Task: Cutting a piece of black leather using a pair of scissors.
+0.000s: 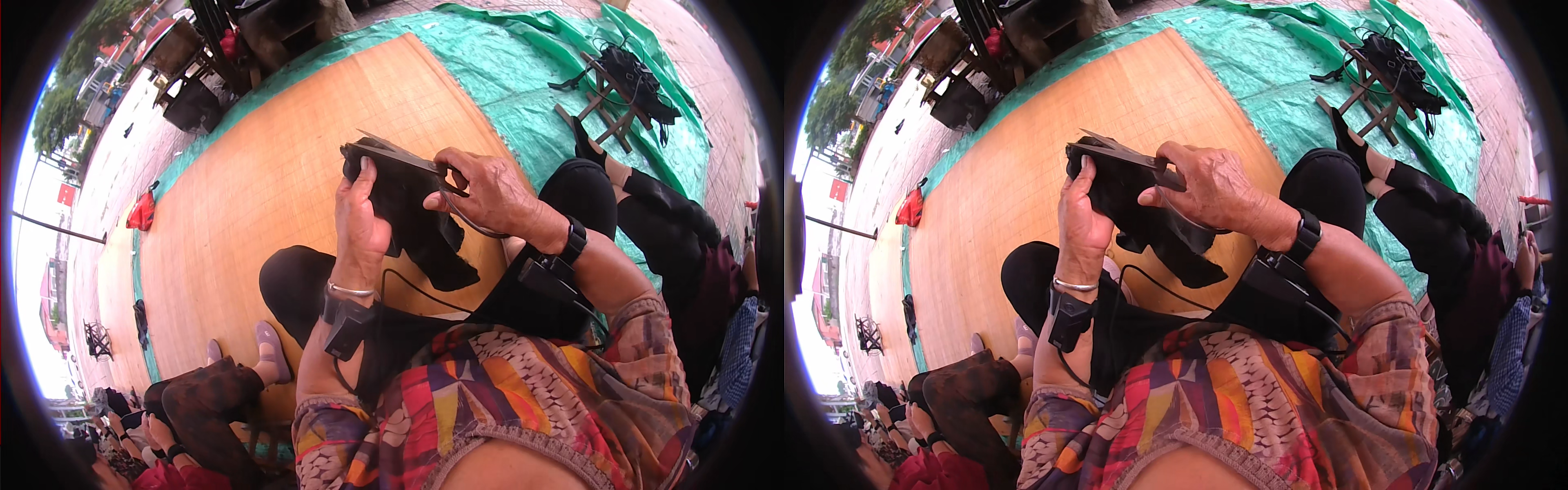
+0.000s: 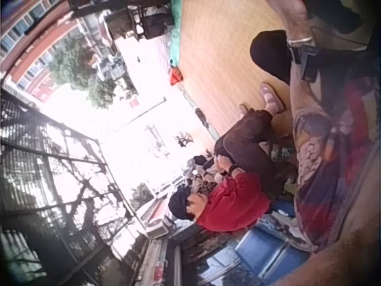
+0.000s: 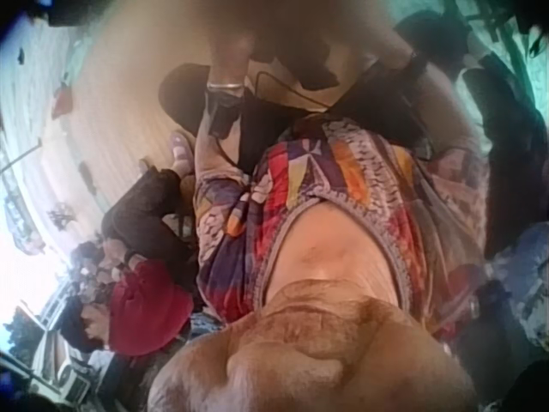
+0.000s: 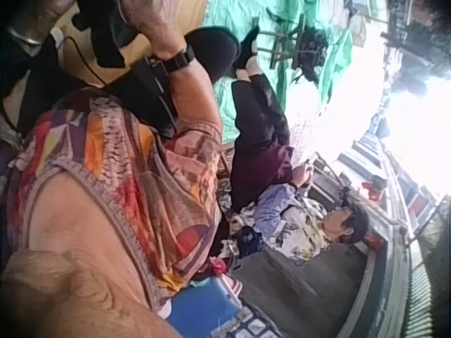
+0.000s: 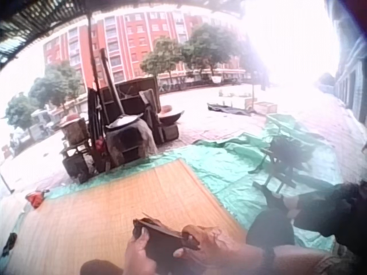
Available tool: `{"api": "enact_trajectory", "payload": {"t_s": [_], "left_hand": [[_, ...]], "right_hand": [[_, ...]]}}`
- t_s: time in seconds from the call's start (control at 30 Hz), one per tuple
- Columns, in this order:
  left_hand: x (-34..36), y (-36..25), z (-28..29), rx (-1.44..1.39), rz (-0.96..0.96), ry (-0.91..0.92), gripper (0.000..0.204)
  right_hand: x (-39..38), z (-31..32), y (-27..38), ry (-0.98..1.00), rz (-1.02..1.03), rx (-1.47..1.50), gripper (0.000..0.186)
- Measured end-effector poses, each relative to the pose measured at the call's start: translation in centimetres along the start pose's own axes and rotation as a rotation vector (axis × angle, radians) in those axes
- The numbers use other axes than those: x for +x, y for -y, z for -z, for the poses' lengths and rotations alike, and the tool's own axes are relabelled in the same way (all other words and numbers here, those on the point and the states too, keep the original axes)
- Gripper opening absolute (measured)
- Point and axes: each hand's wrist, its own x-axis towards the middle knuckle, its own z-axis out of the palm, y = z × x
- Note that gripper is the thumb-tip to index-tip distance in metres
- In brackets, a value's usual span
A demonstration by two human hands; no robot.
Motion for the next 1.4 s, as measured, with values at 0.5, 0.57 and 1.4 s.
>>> {"api": "enact_trajectory", "payload": {"t_s": [0.5,0.57,1.4], "left_hand": [[-0.2,-0.2,0.2,-0.005,0.012,-0.012,0.020],[-0.1,-0.1,0.8,0.000,0.002,0.019,0.020],[1.0,-0.1,1.4,-0.181,0.033,-0.079,0.030]], "right_hand": [[0.8,0.3,-0.7,-0.014,-0.217,0.323,0.055],[0.7,0.6,-0.6,0.054,-0.196,0.315,0.056],[-0.5,-0.1,-0.9,0.103,-0.196,0.248,0.057]]}}
